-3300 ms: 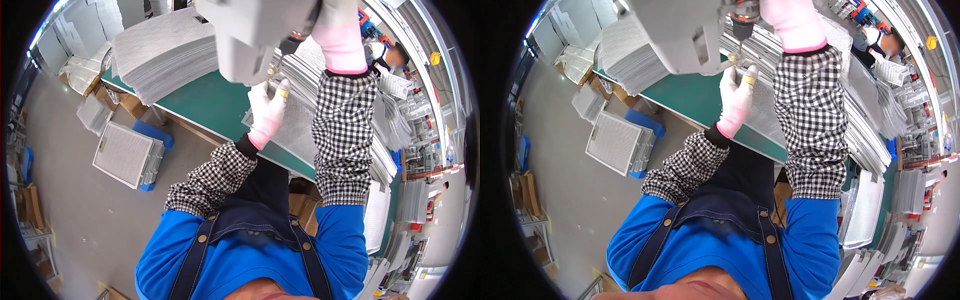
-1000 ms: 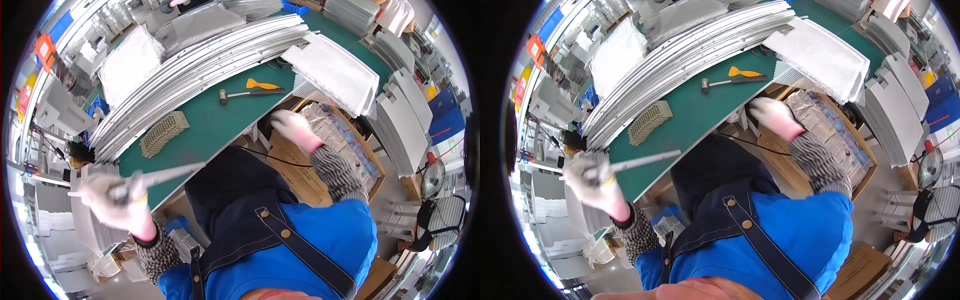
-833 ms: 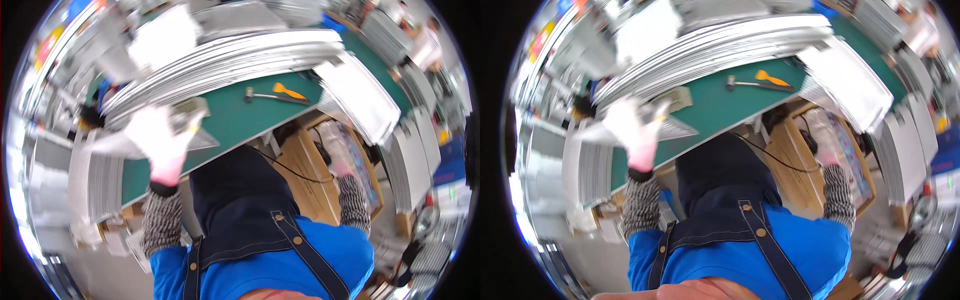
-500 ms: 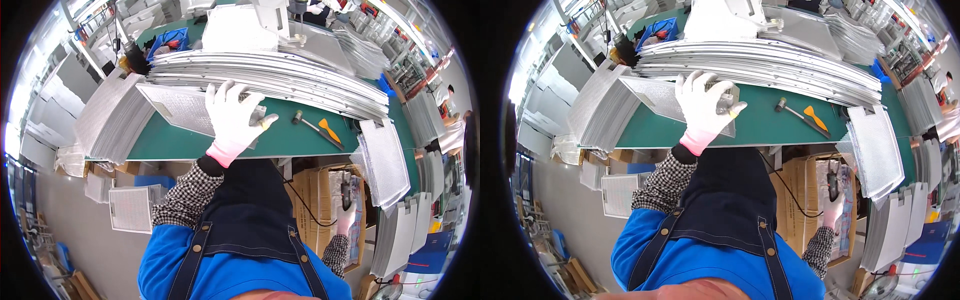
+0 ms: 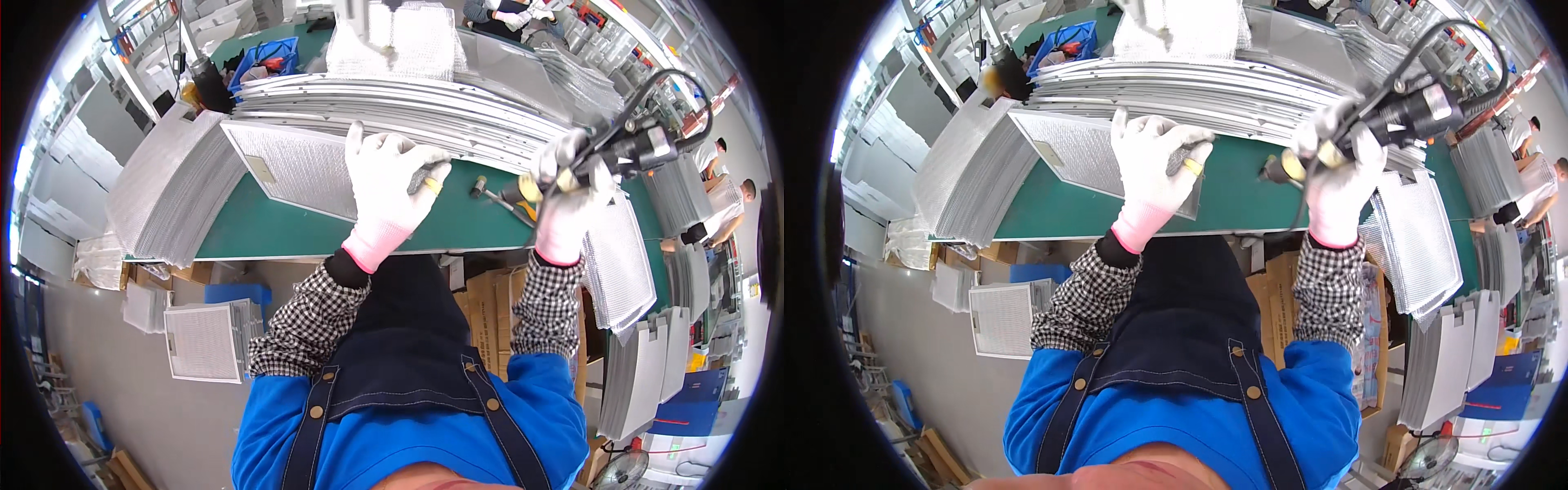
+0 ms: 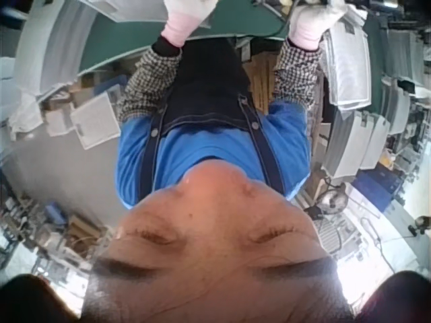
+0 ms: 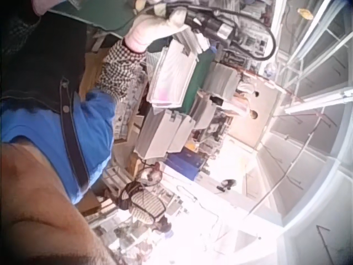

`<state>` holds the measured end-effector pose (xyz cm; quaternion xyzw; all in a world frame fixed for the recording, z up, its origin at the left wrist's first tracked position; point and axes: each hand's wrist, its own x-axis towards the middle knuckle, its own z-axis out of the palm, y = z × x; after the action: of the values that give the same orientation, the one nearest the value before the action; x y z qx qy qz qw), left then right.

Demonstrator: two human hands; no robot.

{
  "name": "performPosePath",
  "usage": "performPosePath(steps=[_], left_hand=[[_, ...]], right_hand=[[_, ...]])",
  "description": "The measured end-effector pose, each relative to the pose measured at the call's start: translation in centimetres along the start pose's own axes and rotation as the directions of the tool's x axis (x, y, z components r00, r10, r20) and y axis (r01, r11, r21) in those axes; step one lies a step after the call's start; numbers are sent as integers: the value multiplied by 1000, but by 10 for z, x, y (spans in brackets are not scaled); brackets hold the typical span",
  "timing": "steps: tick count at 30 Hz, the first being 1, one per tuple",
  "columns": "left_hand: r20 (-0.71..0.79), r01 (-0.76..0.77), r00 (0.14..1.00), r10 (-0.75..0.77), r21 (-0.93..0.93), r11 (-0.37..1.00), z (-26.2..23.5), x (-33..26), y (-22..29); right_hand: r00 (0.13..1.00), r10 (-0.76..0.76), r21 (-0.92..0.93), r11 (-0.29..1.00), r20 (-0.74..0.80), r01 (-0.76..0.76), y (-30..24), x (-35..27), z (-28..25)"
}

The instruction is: The person assembles air filters by placing a mesh screen into a white frame and securing it with a power tool. They handle the components one at a time, using a drill to fasten the parts together on a green workbench in a factory setting.

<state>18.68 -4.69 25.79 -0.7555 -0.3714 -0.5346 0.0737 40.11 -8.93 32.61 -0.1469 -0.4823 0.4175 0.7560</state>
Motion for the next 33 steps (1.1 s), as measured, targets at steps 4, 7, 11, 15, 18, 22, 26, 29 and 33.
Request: performPosePath(steps=[4, 7, 11, 15, 18, 22, 26, 29, 33], left_hand=[[-17, 29, 999, -30, -43, 999, -1, 6, 5], [-12, 132, 991, -132, -41, 990, 6, 5, 1], [-87, 66, 994, -67, -7, 998, 4, 0, -1], [-65, 107, 991, -113, -87, 990, -3, 1, 4], [-88, 119, 988, -127, -81, 989, -3, -1, 2], [-106, 131, 985, -136, -52, 990, -1, -1, 2], [-121, 138, 982, -147, -84, 987, -1, -2, 3], [-142, 130, 979, -144, -105, 986, -3, -4, 3], [-135, 132, 980, -147, -113, 985, -2, -6, 3]], right_hand=[[969, -39, 14, 999, 245, 36, 6, 22, 14], [960, -54, 149, 989, 275, 13, 12, 24, 25], [978, -101, -157, 979, 182, 130, 14, 37, 36], [897, -103, 154, 987, 429, 39, 9, 70, 44], [967, -115, 178, 981, 226, 75, 3, 66, 97], [941, -7, 203, 977, 338, -66, 0, 70, 118], [872, 75, 124, 980, 484, -153, 9, 72, 109], [833, 94, 7, 993, 545, -117, 13, 65, 103], [816, 127, -47, 991, 564, -122, 19, 60, 101]])
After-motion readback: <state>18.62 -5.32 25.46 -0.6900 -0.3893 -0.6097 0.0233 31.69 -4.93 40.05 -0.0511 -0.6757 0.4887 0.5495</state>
